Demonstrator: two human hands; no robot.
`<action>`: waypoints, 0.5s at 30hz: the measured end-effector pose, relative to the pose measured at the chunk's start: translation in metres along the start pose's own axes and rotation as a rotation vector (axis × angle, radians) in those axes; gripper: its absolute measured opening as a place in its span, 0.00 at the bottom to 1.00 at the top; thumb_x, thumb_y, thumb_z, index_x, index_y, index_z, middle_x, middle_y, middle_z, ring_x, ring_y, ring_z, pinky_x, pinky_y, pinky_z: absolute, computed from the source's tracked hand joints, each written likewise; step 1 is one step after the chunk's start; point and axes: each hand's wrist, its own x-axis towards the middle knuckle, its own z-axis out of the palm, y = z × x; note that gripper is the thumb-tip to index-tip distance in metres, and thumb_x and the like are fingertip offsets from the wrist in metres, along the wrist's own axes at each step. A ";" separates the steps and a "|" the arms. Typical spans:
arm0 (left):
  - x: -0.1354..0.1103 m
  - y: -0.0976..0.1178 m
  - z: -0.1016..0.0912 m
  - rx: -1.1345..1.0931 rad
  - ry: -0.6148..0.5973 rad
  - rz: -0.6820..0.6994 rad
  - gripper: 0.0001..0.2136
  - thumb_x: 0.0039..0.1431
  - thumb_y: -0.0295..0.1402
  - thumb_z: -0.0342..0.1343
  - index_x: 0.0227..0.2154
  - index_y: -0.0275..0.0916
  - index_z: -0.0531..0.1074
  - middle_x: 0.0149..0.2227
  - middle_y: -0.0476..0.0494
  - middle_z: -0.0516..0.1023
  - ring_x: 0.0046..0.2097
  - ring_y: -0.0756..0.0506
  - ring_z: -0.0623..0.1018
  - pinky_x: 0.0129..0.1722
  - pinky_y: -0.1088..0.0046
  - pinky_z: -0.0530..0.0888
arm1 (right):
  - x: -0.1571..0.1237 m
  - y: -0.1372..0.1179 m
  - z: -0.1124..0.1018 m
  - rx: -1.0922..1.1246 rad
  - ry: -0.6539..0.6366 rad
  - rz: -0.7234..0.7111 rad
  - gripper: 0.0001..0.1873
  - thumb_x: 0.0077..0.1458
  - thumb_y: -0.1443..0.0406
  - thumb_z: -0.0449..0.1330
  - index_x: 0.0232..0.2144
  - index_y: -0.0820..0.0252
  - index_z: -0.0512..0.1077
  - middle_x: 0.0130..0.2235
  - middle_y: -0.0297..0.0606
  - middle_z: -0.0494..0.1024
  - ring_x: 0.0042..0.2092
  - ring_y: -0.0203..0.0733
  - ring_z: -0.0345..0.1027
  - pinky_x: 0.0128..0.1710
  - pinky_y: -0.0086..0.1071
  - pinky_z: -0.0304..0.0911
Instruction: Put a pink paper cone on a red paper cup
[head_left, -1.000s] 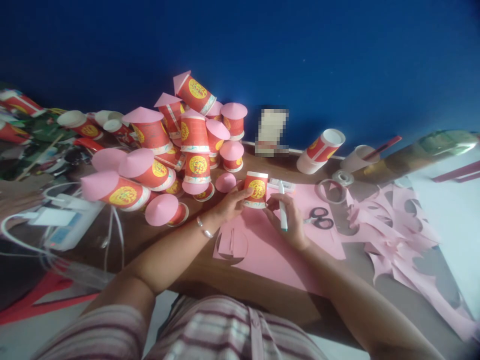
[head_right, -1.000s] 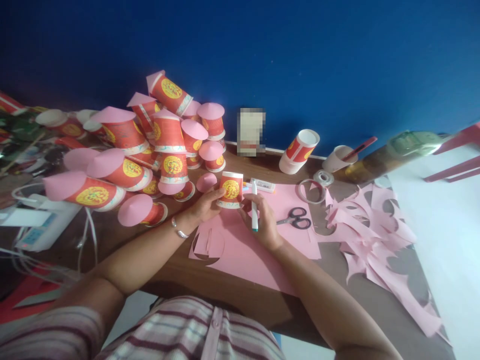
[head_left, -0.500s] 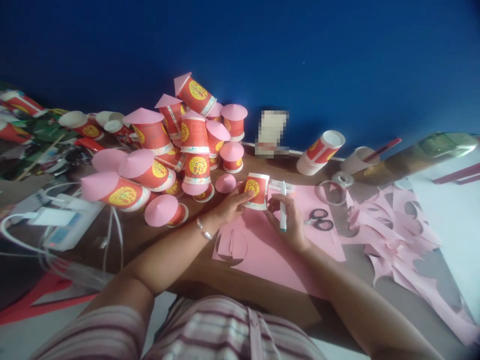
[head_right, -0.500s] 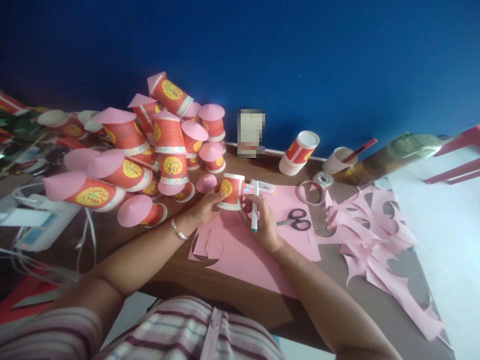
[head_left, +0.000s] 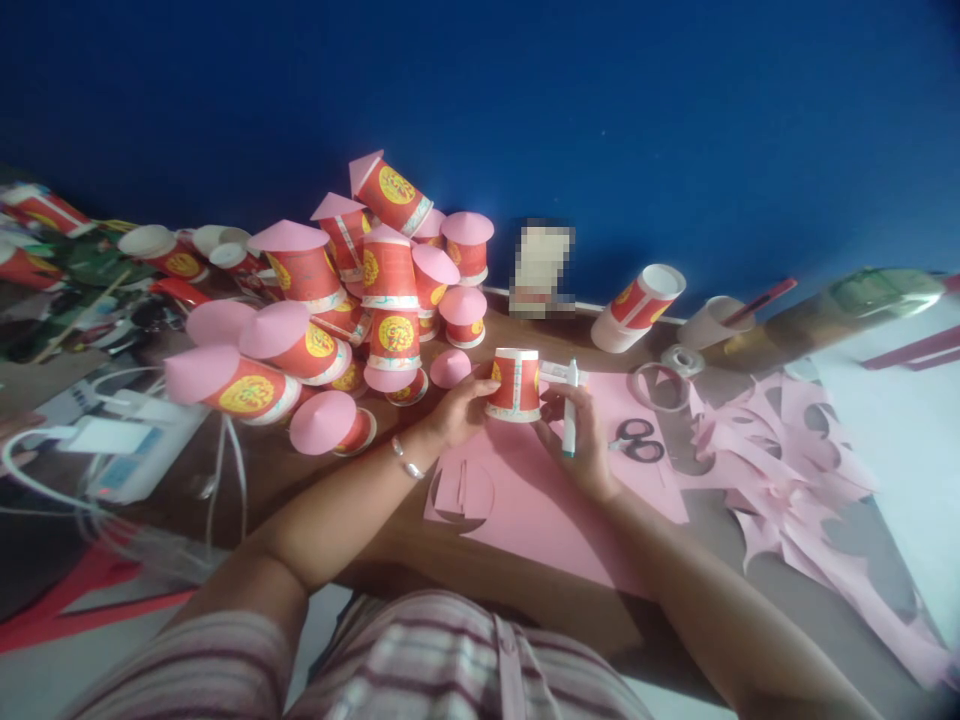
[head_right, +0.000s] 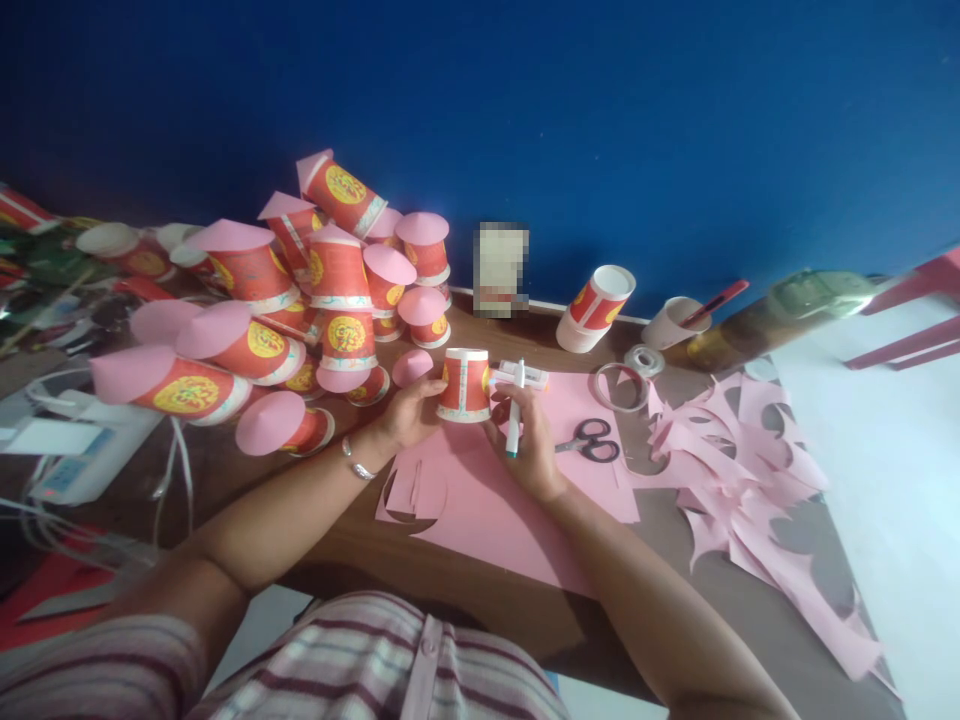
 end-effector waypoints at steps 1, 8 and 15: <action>0.000 0.000 0.000 -0.001 -0.004 -0.002 0.21 0.54 0.40 0.66 0.48 0.35 0.77 0.45 0.36 0.84 0.52 0.34 0.81 0.53 0.59 0.74 | 0.000 0.000 0.000 0.001 -0.005 0.002 0.23 0.60 0.69 0.64 0.55 0.50 0.65 0.42 0.36 0.74 0.34 0.38 0.72 0.36 0.37 0.74; -0.001 -0.005 -0.003 0.051 -0.035 -0.026 0.26 0.56 0.46 0.68 0.54 0.39 0.75 0.44 0.38 0.84 0.49 0.38 0.82 0.47 0.64 0.75 | 0.000 0.001 0.003 0.011 -0.026 -0.024 0.22 0.60 0.70 0.63 0.54 0.51 0.66 0.41 0.35 0.74 0.31 0.36 0.71 0.35 0.36 0.74; 0.002 -0.005 -0.005 0.010 0.028 -0.012 0.25 0.53 0.42 0.70 0.53 0.38 0.76 0.42 0.40 0.84 0.47 0.38 0.83 0.47 0.64 0.75 | -0.001 0.003 0.003 0.009 -0.042 -0.002 0.22 0.60 0.69 0.63 0.55 0.51 0.65 0.41 0.36 0.74 0.32 0.37 0.71 0.34 0.35 0.73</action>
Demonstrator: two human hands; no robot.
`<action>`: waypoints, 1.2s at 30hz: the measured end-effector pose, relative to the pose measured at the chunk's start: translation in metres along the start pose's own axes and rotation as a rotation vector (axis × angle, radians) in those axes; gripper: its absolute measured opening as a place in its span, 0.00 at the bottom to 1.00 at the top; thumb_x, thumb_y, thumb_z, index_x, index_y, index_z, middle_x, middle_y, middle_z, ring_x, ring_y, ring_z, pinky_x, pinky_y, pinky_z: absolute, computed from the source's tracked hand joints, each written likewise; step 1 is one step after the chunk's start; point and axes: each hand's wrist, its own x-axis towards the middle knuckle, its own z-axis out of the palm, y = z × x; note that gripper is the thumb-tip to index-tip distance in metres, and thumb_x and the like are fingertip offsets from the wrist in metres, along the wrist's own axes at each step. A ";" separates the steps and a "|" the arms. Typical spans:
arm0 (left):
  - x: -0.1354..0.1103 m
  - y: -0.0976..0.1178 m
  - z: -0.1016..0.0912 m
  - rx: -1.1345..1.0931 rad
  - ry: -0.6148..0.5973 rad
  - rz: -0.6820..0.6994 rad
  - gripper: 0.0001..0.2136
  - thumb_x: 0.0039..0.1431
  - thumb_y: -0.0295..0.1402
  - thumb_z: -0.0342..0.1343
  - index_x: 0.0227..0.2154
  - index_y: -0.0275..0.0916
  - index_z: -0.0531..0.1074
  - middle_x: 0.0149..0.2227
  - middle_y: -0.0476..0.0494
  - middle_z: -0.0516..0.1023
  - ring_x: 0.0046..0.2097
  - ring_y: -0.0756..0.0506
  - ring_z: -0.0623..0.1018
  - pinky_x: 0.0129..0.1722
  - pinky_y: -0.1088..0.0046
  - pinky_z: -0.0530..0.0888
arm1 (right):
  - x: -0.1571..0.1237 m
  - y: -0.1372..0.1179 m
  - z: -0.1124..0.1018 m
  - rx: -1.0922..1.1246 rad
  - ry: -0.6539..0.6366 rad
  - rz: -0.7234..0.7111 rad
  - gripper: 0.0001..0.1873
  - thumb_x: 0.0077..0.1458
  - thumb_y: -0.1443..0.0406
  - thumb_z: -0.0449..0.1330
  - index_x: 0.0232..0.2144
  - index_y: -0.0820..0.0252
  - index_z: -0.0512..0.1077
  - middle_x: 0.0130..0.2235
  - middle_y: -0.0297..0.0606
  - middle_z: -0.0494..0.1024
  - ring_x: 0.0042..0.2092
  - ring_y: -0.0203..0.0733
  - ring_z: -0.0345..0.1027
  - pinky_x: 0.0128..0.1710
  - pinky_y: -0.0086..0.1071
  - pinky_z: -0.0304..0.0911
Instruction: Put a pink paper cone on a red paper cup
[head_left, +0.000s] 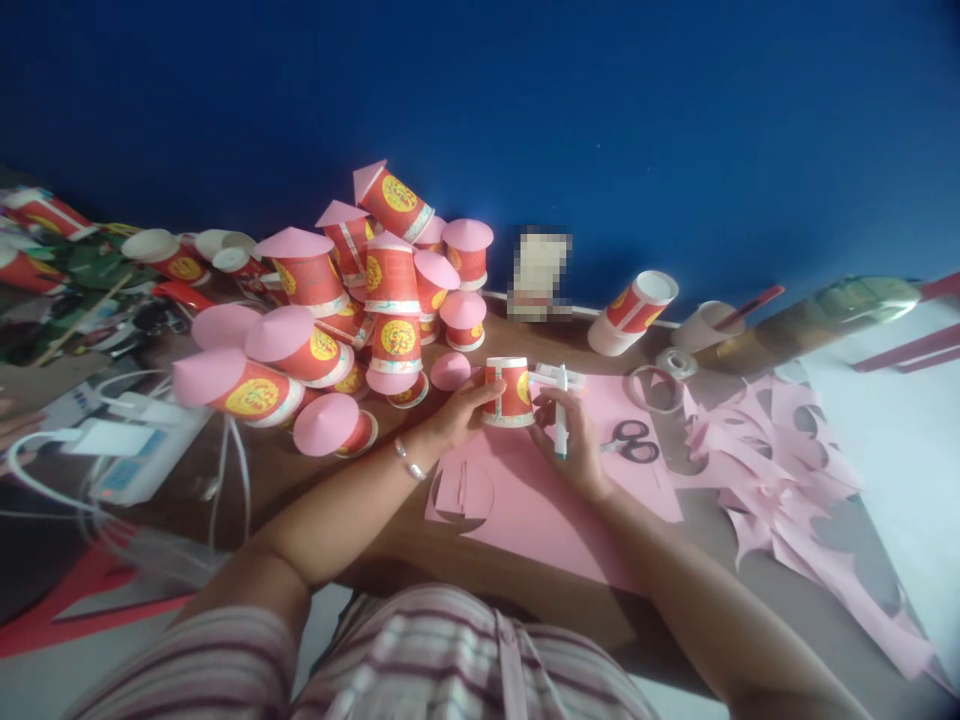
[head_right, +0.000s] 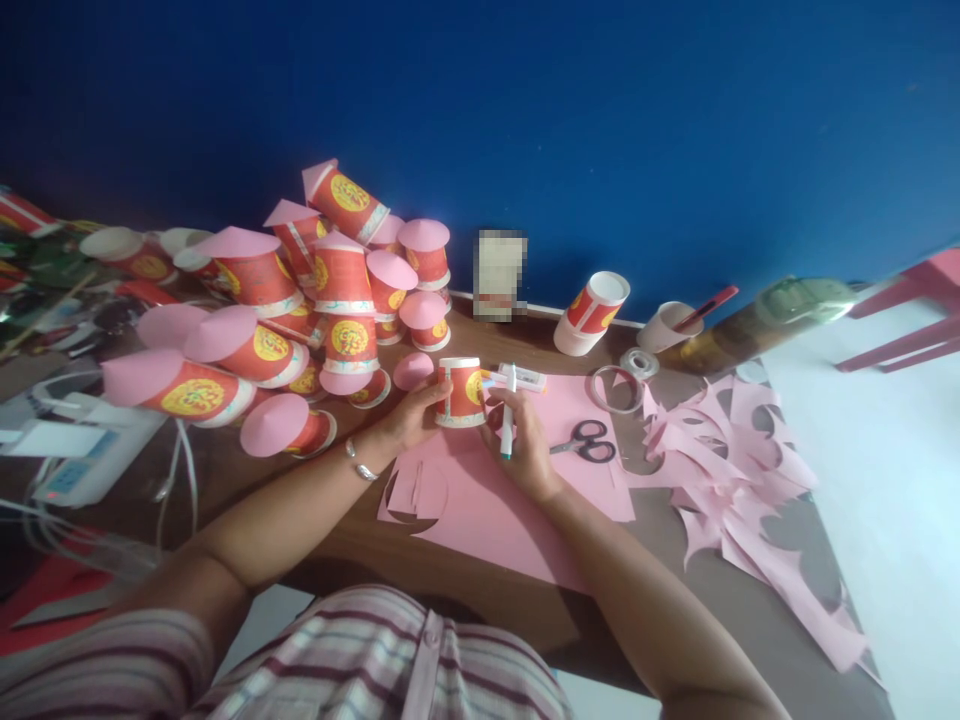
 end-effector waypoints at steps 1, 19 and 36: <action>0.000 0.000 0.000 -0.015 0.004 0.005 0.24 0.54 0.41 0.70 0.52 0.38 0.76 0.41 0.40 0.84 0.48 0.38 0.83 0.48 0.63 0.75 | 0.000 0.000 0.000 0.001 -0.002 0.005 0.22 0.60 0.69 0.63 0.55 0.51 0.65 0.41 0.36 0.74 0.33 0.37 0.71 0.35 0.35 0.73; 0.001 -0.001 0.002 0.015 -0.045 0.031 0.24 0.57 0.46 0.66 0.52 0.37 0.77 0.44 0.37 0.84 0.52 0.36 0.81 0.53 0.60 0.73 | -0.001 0.002 0.003 0.025 -0.013 -0.015 0.20 0.61 0.71 0.60 0.54 0.52 0.67 0.37 0.33 0.75 0.34 0.37 0.71 0.36 0.34 0.71; 0.002 -0.003 -0.001 -0.067 0.028 0.002 0.23 0.59 0.45 0.64 0.51 0.36 0.76 0.45 0.37 0.84 0.52 0.35 0.81 0.55 0.57 0.72 | 0.000 0.003 0.002 0.038 -0.004 0.008 0.17 0.62 0.70 0.61 0.52 0.52 0.68 0.36 0.34 0.76 0.33 0.38 0.72 0.36 0.34 0.71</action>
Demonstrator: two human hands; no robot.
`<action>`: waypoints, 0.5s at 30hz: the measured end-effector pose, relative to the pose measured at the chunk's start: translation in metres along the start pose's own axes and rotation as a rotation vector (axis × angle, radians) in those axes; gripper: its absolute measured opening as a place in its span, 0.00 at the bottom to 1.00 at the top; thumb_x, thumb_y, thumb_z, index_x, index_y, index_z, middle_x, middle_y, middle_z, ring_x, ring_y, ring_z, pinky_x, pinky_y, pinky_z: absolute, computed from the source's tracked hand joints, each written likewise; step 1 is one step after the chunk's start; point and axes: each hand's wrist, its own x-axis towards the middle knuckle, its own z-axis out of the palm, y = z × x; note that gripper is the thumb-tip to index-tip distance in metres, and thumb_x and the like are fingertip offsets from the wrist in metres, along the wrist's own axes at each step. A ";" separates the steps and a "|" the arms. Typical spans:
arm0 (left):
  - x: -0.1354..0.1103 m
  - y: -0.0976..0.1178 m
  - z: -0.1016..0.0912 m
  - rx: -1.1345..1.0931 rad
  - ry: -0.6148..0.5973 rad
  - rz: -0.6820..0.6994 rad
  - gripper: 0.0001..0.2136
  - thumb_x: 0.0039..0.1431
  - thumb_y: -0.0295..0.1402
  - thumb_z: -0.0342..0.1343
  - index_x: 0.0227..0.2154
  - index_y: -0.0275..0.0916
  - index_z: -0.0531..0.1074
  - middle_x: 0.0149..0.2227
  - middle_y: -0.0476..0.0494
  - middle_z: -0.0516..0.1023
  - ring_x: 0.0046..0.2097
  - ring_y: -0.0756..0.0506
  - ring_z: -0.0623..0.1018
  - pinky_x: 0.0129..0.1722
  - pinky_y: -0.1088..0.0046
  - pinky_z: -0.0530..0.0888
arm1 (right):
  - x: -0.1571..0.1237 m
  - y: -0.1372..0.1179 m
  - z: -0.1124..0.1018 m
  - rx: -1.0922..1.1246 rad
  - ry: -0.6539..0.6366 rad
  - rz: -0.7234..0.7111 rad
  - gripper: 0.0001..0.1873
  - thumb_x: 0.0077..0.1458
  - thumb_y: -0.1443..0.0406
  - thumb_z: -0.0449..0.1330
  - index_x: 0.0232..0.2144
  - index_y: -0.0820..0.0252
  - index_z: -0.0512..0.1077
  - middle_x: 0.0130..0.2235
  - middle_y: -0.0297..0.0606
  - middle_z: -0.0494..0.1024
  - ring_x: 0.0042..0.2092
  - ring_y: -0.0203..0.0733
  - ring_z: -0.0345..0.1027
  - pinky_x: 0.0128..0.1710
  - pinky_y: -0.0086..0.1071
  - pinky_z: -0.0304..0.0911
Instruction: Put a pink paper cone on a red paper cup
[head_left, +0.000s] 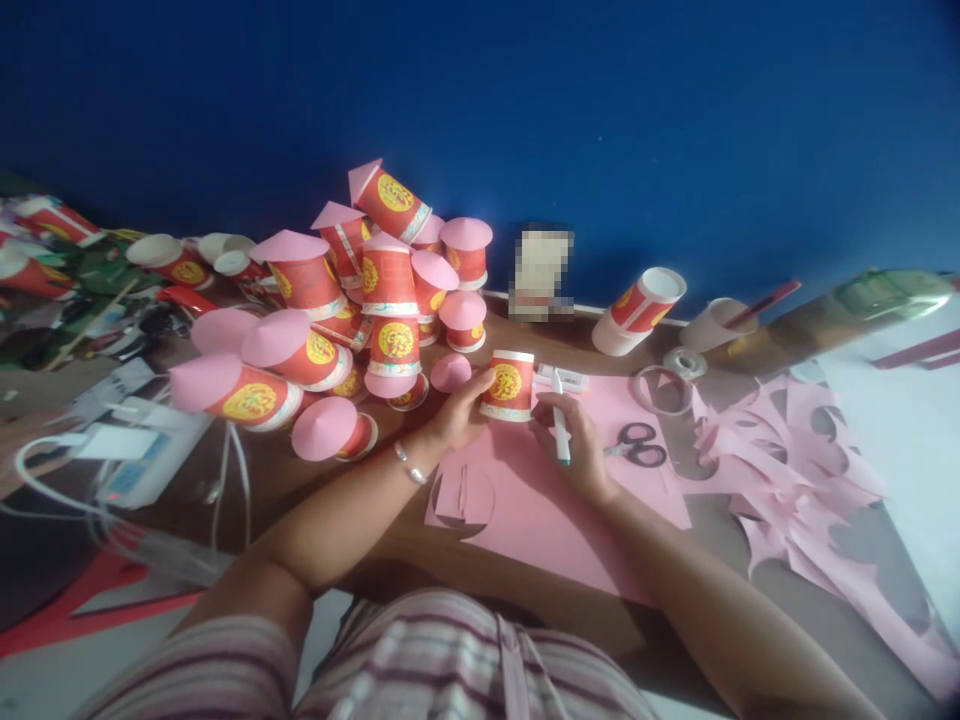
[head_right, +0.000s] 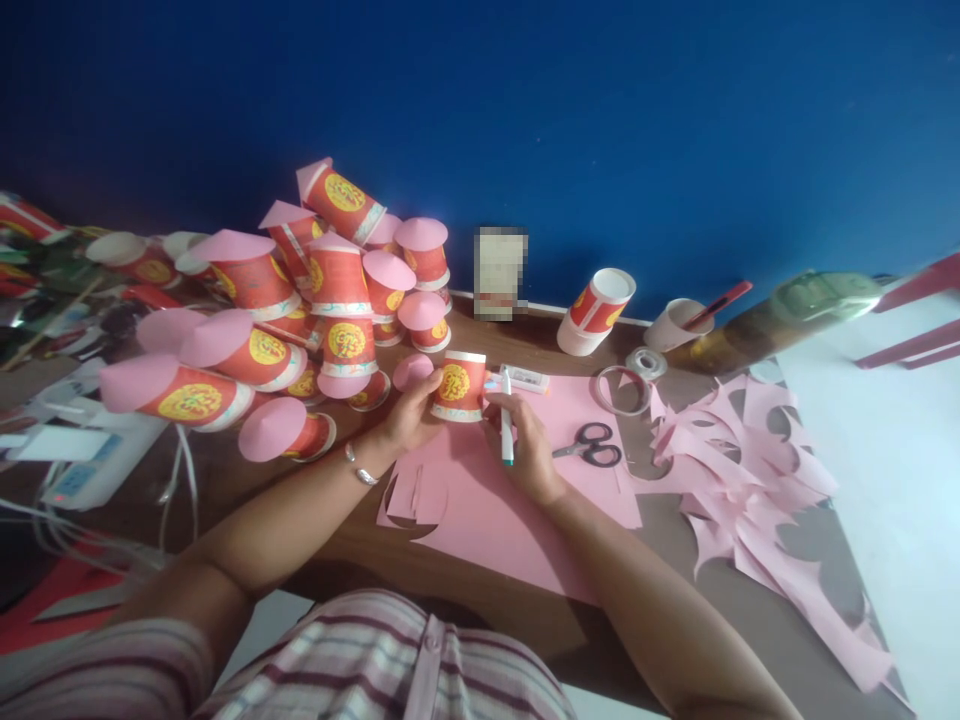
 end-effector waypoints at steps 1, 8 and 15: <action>-0.001 0.000 0.000 0.017 -0.016 0.009 0.23 0.59 0.46 0.64 0.51 0.36 0.76 0.45 0.37 0.84 0.52 0.35 0.81 0.55 0.58 0.72 | 0.000 0.000 0.000 0.001 -0.008 -0.005 0.17 0.62 0.70 0.60 0.53 0.52 0.68 0.37 0.34 0.77 0.34 0.38 0.72 0.36 0.35 0.71; 0.000 0.004 0.003 0.078 0.003 0.030 0.15 0.54 0.38 0.67 0.42 0.37 0.78 0.41 0.41 0.84 0.50 0.38 0.81 0.50 0.63 0.74 | -0.001 0.002 0.001 -0.031 0.032 -0.015 0.18 0.62 0.69 0.61 0.53 0.52 0.68 0.37 0.34 0.76 0.33 0.38 0.71 0.36 0.35 0.71; 0.001 0.004 0.003 0.023 -0.037 0.000 0.19 0.55 0.41 0.65 0.47 0.37 0.77 0.41 0.39 0.84 0.49 0.36 0.82 0.51 0.58 0.74 | 0.003 -0.003 0.001 -0.019 0.032 0.001 0.16 0.63 0.69 0.60 0.52 0.52 0.67 0.35 0.33 0.74 0.33 0.38 0.70 0.36 0.35 0.71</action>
